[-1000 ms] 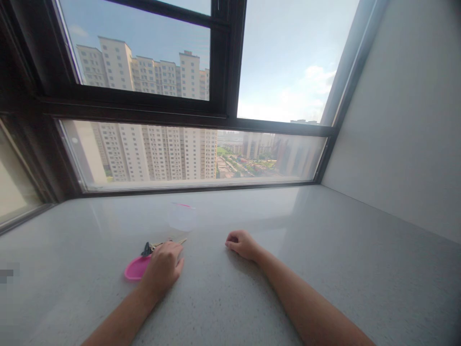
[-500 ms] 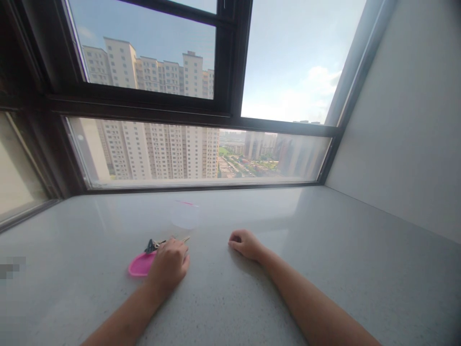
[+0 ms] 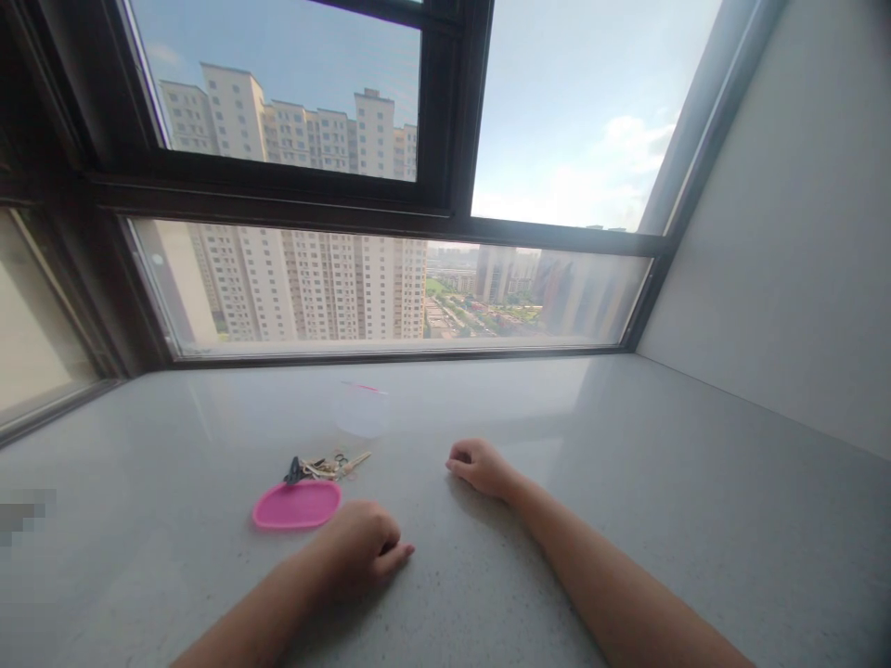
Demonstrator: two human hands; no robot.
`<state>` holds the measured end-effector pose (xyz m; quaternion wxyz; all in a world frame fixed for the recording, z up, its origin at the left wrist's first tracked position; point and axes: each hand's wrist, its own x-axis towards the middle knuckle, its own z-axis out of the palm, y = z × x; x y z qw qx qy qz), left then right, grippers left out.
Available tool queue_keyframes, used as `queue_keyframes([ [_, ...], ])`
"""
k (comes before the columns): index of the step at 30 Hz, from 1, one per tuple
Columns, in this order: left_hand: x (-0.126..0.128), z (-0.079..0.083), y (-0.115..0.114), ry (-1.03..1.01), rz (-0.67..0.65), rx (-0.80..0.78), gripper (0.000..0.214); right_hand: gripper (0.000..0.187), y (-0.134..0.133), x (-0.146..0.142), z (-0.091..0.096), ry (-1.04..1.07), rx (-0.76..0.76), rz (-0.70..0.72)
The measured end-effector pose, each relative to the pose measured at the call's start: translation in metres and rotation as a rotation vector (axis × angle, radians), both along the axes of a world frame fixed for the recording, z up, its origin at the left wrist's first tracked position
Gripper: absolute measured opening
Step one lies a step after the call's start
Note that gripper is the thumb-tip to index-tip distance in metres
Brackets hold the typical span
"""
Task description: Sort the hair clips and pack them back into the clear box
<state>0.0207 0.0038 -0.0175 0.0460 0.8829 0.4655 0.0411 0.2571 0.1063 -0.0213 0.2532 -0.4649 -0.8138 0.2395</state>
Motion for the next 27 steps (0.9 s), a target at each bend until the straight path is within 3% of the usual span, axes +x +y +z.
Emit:
queue_keyframes([
  [27,0.0013,0.0038,-0.0017,-0.041,0.070,-0.019,0.046,0.016,0.0024,0.0010,-0.0030,-0.013,0.021,0.032],
])
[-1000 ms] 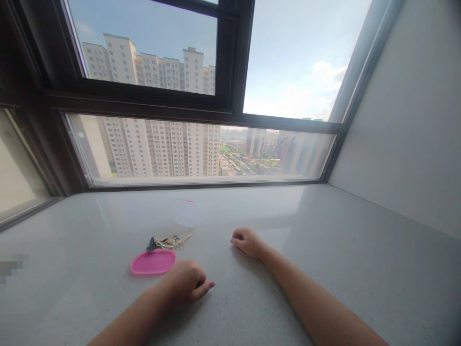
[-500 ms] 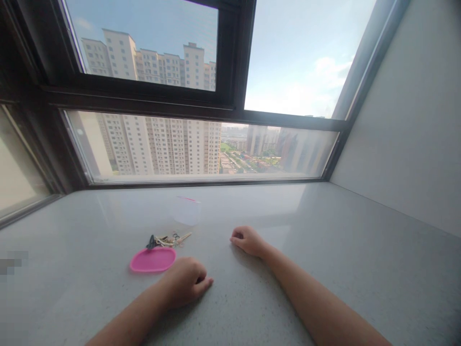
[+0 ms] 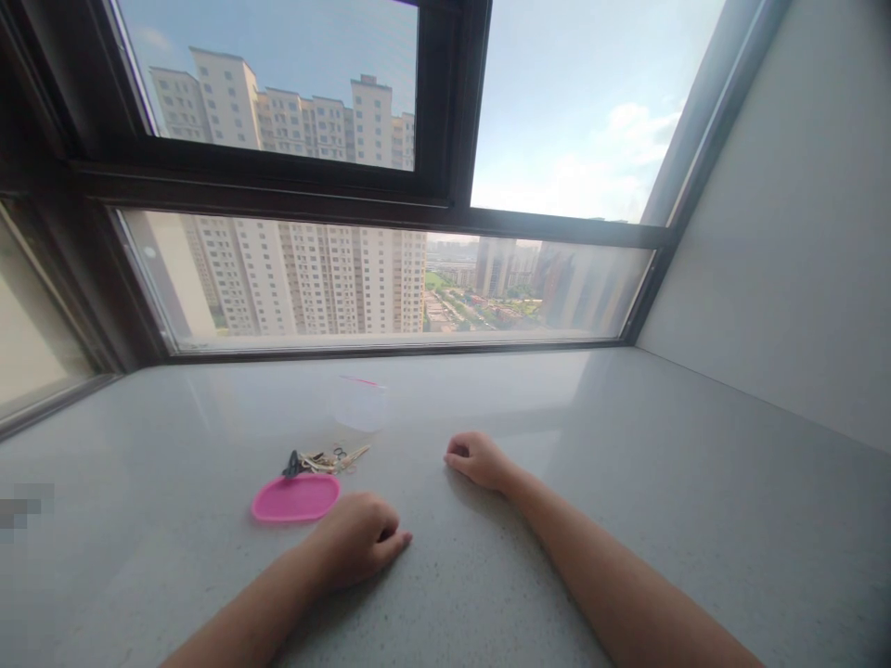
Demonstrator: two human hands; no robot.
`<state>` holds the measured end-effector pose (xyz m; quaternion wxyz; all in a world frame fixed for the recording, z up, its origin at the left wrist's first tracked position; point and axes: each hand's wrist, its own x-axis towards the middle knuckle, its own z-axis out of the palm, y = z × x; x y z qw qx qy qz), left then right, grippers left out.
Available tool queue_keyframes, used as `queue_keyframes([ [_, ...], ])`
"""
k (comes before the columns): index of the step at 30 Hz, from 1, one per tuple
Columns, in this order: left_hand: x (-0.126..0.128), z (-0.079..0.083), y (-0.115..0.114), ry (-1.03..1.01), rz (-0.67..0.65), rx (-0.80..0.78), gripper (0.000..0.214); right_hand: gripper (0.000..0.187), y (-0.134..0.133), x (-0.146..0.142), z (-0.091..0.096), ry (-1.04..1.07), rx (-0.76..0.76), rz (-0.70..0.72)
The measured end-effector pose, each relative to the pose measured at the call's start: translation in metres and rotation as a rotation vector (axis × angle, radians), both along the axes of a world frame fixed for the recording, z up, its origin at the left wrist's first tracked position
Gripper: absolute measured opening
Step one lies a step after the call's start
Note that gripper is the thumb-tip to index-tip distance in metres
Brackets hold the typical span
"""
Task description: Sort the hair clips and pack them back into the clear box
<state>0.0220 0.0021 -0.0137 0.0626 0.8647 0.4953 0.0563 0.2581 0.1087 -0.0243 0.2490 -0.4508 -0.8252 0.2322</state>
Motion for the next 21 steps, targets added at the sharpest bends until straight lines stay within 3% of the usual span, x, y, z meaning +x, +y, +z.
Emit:
queue_keyframes([
  [21,0.0017,0.0041,-0.0020,0.024,-0.013,0.002,0.045,0.015,-0.0019,-0.0005,0.0028,0.001,-0.004,-0.002],
])
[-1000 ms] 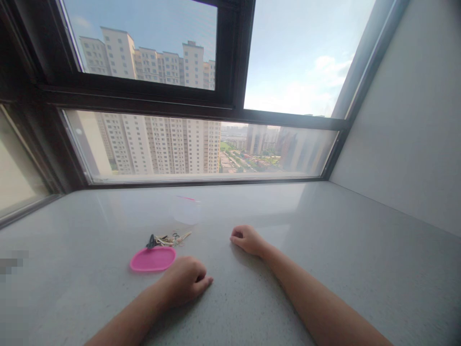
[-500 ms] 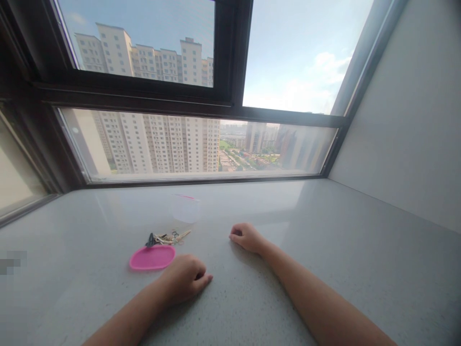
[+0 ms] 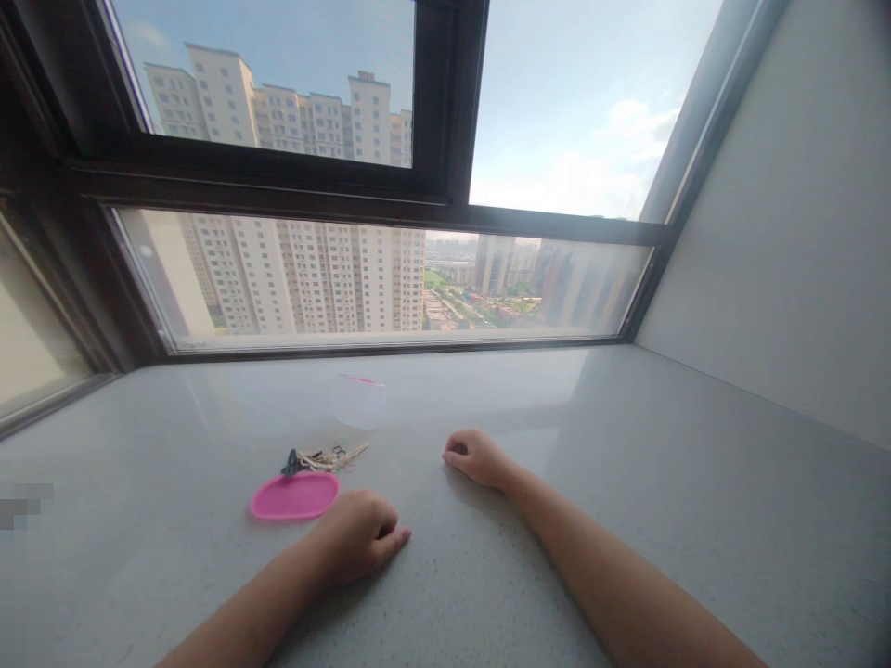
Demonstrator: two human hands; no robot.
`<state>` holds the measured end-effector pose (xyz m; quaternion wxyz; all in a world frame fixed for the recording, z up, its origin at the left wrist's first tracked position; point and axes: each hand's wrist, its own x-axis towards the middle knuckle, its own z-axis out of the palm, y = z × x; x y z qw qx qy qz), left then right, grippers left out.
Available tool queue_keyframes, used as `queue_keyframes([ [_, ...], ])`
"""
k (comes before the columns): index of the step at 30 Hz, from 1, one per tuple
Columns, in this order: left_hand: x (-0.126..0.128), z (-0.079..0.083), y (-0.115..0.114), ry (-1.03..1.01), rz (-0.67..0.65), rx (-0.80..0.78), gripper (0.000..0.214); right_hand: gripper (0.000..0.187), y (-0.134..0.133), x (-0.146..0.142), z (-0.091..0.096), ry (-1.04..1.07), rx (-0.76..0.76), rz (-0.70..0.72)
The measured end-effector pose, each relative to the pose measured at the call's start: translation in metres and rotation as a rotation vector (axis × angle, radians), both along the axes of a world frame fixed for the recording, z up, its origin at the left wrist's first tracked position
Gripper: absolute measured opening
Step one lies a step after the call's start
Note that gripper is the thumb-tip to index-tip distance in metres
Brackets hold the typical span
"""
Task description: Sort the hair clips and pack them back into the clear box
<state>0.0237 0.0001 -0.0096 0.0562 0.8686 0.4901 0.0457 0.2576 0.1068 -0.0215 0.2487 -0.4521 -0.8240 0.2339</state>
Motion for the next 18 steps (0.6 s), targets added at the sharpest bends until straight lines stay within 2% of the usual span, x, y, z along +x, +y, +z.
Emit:
queue_keyframes([
  [18,0.0000,0.0000,0.0001,0.003,0.006,-0.006,0.045,0.016,0.0013,0.0007,-0.0020,-0.007,0.014,0.000],
])
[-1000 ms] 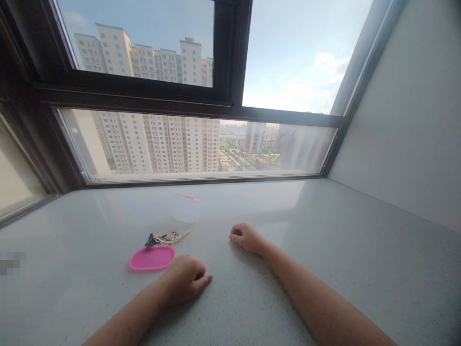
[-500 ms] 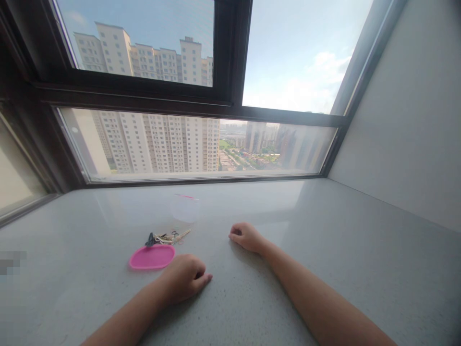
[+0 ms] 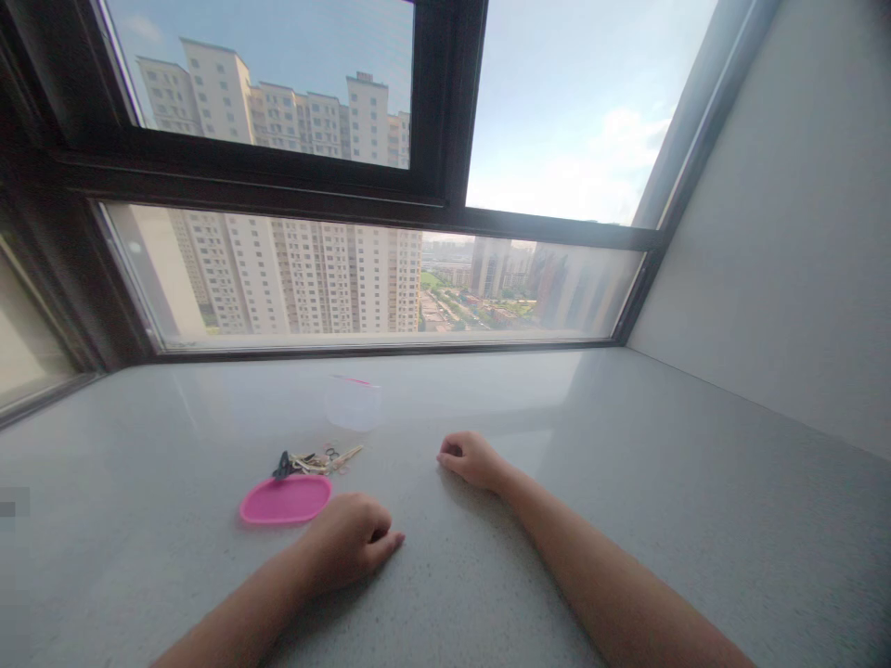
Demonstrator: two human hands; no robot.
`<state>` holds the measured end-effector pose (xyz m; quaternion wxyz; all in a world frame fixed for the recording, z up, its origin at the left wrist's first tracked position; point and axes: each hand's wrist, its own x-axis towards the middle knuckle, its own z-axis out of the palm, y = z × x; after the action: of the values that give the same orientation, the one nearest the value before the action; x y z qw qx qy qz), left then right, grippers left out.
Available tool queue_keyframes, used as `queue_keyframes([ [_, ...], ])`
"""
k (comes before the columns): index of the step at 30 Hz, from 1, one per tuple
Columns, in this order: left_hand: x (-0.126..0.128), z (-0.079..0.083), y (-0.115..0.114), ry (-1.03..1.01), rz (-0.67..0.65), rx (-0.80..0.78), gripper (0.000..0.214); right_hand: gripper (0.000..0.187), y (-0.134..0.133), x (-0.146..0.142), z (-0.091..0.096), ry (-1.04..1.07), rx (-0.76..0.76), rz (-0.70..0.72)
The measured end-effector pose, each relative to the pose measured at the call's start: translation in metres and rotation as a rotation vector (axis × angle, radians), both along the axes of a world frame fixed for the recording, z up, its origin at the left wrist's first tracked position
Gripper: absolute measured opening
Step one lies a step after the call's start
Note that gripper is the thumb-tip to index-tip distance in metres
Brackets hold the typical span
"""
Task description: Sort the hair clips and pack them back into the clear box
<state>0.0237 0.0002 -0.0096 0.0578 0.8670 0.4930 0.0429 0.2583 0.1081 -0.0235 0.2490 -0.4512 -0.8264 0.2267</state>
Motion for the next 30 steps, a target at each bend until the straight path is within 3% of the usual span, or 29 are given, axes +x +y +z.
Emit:
queue_keyframes([
  [30,-0.0008,-0.0009,0.0016,-0.007,-0.004,-0.003,0.045,0.015,0.0004,-0.0011,0.0009,0.006,0.000,0.001],
])
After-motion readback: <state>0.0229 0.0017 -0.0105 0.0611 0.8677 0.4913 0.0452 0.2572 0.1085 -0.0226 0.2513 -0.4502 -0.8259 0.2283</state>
